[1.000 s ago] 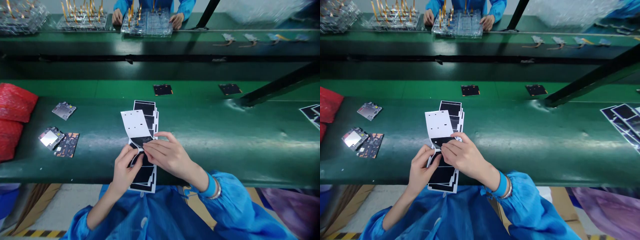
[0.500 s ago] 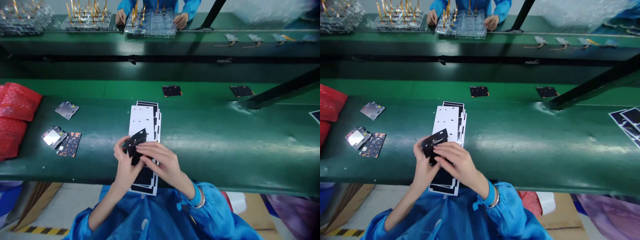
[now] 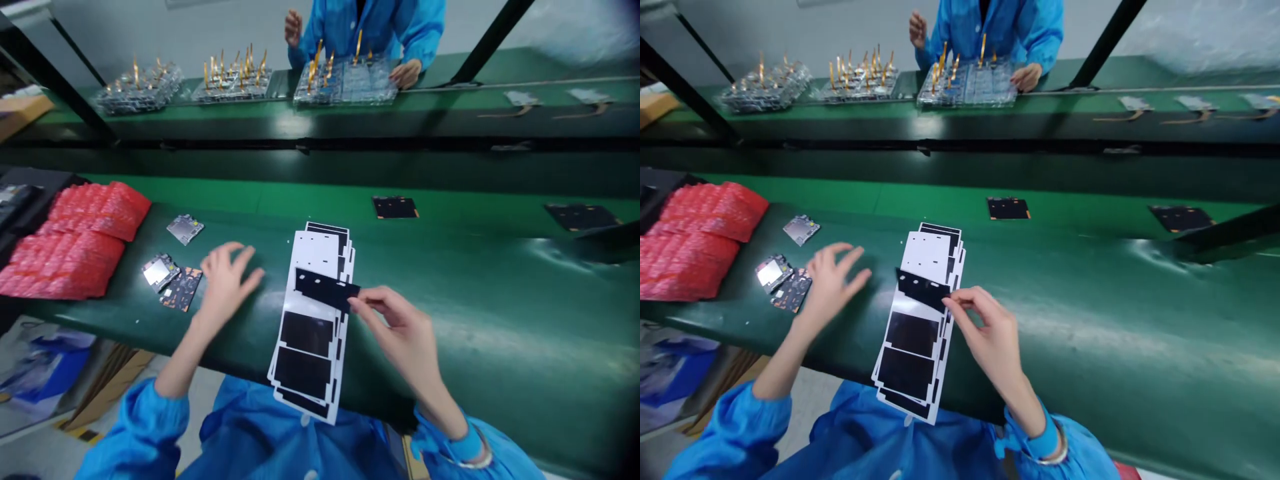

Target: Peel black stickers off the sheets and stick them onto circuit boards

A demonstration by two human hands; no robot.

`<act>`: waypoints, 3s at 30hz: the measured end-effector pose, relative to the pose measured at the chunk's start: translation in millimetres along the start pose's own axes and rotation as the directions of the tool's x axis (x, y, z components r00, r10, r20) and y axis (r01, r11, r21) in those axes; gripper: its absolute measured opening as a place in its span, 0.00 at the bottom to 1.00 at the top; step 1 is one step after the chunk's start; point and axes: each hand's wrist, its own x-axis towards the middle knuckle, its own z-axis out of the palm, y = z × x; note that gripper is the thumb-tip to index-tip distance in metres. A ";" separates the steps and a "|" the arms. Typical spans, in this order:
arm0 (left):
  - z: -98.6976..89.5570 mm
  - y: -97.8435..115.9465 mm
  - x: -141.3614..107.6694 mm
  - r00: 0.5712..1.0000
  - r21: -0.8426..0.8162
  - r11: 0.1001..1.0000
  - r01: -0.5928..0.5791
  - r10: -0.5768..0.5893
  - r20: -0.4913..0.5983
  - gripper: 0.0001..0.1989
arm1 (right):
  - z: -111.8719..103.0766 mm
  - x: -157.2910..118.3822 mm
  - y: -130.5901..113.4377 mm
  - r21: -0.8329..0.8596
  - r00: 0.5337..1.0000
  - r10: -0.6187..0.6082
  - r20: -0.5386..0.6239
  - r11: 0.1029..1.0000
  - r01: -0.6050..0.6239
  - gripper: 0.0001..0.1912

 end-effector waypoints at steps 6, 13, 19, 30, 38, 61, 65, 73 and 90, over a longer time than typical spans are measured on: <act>23.2 -76.0 53.2 0.942 0.098 0.941 0.325 -0.312 -0.121 0.26 | -29.3 1.9 3.8 -0.431 0.931 -0.355 -0.084 0.855 0.288 0.04; 39.8 -24.1 -20.4 0.993 -0.030 0.993 -0.114 0.113 -0.038 0.12 | -43.9 1.4 3.5 -0.413 0.878 -0.470 0.092 0.784 0.463 0.14; 27.8 -66.8 -3.5 0.990 -0.043 0.997 -0.065 0.059 -0.131 0.19 | -37.7 0.4 3.9 -0.224 0.964 -0.264 -0.010 0.941 0.255 0.08; 22.0 -58.1 -35.8 0.992 -0.192 0.981 -0.012 -0.012 -0.125 0.29 | -36.2 4.9 -2.0 0.252 0.955 0.294 -0.031 0.927 -0.278 0.12; -32.8 48.2 -36.9 0.918 -0.640 0.659 -0.395 0.303 -0.256 0.36 | -20.0 15.5 -44.0 0.454 0.971 0.217 0.096 0.859 -0.237 0.09; -54.1 68.8 -30.4 0.877 -0.835 0.353 -0.422 0.392 -0.278 0.45 | -43.9 6.0 -72.3 0.325 0.987 0.076 0.141 0.938 -0.119 0.09; -54.0 68.7 -30.3 0.880 -0.844 0.342 -0.413 0.386 -0.275 0.45 | -45.0 4.7 -75.0 0.334 0.986 0.092 0.140 0.933 -0.135 0.09; -54.2 68.3 -28.0 0.877 -0.842 0.341 -0.417 0.393 -0.275 0.45 | -46.5 6.3 -76.9 0.314 0.988 0.094 0.126 0.941 -0.129 0.09; -57.3 68.9 -14.6 0.705 -0.497 0.511 -0.702 0.599 -0.380 0.25 | -50.5 8.0 -73.3 0.245 0.987 0.070 0.145 0.964 -0.104 0.07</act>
